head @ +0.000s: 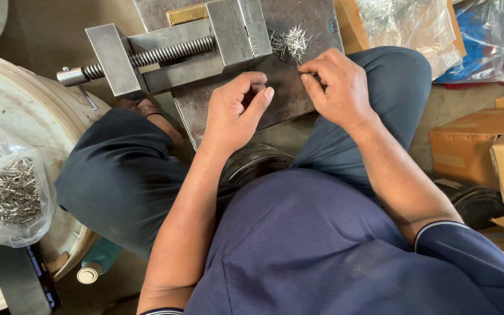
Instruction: The person sits on the floor and uses a bench vise to bend small metal pins. They pick up pins from a plastic bag, insert them into the vise, tighten the handle to bend them, and then remove the bent pins.
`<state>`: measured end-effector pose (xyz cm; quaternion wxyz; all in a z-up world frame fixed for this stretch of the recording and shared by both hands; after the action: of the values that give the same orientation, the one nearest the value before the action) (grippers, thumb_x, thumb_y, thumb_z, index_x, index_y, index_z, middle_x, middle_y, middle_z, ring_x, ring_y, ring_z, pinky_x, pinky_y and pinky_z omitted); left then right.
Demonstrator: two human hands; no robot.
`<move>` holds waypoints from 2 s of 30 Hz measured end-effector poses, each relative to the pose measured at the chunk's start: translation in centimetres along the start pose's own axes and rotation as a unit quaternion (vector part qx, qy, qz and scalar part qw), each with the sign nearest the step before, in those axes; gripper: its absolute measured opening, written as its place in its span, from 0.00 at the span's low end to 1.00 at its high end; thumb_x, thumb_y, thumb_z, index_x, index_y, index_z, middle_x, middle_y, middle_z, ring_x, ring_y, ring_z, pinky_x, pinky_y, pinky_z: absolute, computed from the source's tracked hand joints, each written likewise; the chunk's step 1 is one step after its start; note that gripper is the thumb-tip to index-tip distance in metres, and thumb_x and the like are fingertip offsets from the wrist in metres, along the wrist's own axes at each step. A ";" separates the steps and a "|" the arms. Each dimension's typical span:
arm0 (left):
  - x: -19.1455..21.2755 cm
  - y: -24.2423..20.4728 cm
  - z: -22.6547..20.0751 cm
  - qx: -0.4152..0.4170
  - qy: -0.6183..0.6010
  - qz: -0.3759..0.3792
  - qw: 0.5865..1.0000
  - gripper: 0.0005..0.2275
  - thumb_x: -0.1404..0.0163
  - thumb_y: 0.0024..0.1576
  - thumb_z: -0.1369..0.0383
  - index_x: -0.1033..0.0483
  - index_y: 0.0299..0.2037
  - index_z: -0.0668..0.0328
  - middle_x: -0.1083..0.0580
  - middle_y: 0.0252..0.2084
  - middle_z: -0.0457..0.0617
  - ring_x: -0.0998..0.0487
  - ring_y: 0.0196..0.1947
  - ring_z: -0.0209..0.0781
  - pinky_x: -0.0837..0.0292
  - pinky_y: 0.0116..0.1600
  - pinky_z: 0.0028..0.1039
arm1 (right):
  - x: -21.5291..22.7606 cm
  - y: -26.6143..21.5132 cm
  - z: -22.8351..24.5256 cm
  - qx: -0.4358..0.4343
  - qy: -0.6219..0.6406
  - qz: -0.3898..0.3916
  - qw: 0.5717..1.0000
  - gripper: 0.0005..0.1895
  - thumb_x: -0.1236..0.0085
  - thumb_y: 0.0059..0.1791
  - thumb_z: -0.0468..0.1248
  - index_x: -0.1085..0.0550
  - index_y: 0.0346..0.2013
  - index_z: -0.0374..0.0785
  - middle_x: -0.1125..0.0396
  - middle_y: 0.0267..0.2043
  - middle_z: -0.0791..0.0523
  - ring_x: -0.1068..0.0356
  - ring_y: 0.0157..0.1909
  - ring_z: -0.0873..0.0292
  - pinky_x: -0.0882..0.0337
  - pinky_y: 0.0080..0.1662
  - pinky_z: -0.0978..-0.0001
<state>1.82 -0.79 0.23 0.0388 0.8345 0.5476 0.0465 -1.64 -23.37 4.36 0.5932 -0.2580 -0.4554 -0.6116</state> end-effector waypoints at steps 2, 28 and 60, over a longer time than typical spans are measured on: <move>-0.1 0.1 -0.2 0.003 0.004 0.001 1.000 0.10 0.43 0.63 0.69 0.23 0.49 0.67 0.22 0.34 0.45 0.26 0.31 0.27 0.28 0.38 0.21 | 0.1 0.0 0.3 0.000 -0.011 -0.001 1.000 0.05 0.35 0.54 0.33 0.20 0.44 0.38 0.30 0.41 0.56 0.31 0.32 0.58 0.31 0.36 0.67; 0.5 0.1 -1.1 -0.009 0.049 0.059 0.997 0.06 0.51 0.65 0.67 0.25 0.41 0.58 0.22 0.31 0.50 0.20 0.32 0.50 0.27 0.38 0.34 | -4.1 -0.5 1.6 -0.305 0.681 0.121 0.654 0.05 0.44 0.58 0.36 0.29 0.43 0.37 0.33 0.35 0.56 0.32 0.33 0.64 0.34 0.33 0.75; 1.1 0.6 -0.9 0.027 -0.017 0.013 0.999 0.10 0.44 0.60 0.65 0.24 0.44 0.63 0.28 0.26 0.46 0.32 0.25 0.32 0.32 0.32 0.26 | 0.0 6.7 6.4 0.089 0.135 -0.005 0.987 0.04 0.36 0.56 0.32 0.24 0.43 0.34 0.30 0.42 0.54 0.29 0.40 0.61 0.30 0.42 0.70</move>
<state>2.65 -0.02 1.23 0.0255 0.8432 0.5367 0.0180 3.38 -17.07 8.92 0.6670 -0.1167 -0.4251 -0.6007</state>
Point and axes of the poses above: each hand's wrist, its own y-axis towards the middle knuckle, its own x-axis out of the back of the hand, z = x × y, the point moved 2 cm from there along y, towards the middle knuckle
